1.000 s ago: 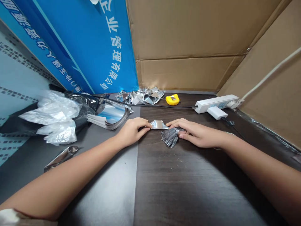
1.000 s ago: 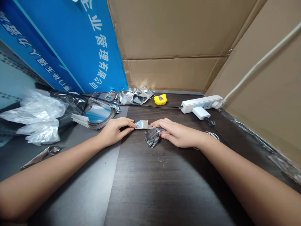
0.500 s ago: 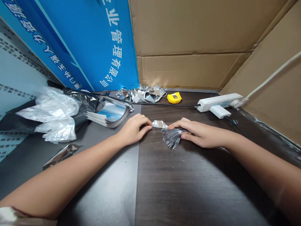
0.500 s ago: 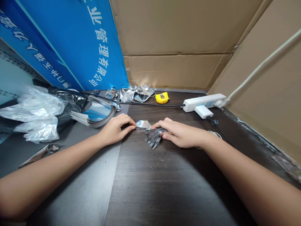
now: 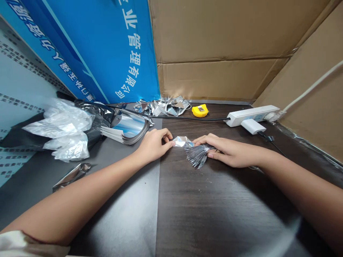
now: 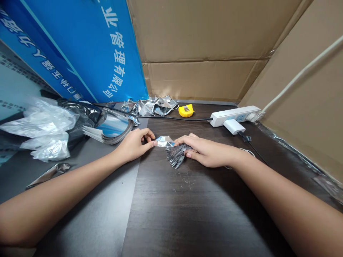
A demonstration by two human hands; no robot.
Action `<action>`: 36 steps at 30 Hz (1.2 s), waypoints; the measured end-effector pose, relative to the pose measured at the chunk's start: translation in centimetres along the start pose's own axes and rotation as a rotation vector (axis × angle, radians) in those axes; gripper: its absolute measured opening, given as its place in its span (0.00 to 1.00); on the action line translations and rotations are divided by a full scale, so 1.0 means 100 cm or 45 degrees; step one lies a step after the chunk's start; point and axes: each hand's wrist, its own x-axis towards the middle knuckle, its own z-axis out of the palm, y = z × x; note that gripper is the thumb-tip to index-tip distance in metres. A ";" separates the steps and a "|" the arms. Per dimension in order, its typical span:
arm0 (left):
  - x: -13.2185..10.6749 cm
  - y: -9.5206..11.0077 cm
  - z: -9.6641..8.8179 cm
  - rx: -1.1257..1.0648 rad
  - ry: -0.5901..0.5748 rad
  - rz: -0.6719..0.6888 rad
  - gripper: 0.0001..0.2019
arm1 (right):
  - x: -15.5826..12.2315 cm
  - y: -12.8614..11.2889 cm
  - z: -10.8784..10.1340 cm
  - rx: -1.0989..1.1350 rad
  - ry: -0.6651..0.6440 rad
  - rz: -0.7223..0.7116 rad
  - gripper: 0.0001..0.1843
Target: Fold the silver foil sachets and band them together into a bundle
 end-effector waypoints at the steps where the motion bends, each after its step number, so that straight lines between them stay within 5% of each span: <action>1: 0.000 0.000 0.000 0.000 -0.009 -0.036 0.06 | 0.000 0.000 0.001 0.002 0.011 -0.038 0.23; 6: -0.001 0.003 -0.001 0.052 0.006 -0.086 0.07 | -0.001 -0.006 0.003 0.011 0.073 -0.161 0.18; 21: -0.009 0.017 0.004 0.522 0.080 -0.083 0.09 | -0.002 -0.006 0.003 0.014 -0.012 0.003 0.25; 31: -0.006 0.005 0.014 0.273 0.158 -0.157 0.06 | 0.009 -0.014 0.020 0.033 0.162 -0.139 0.19; 36: -0.005 0.008 0.012 -0.149 0.096 -0.100 0.02 | 0.009 -0.016 0.026 -0.016 0.186 -0.072 0.17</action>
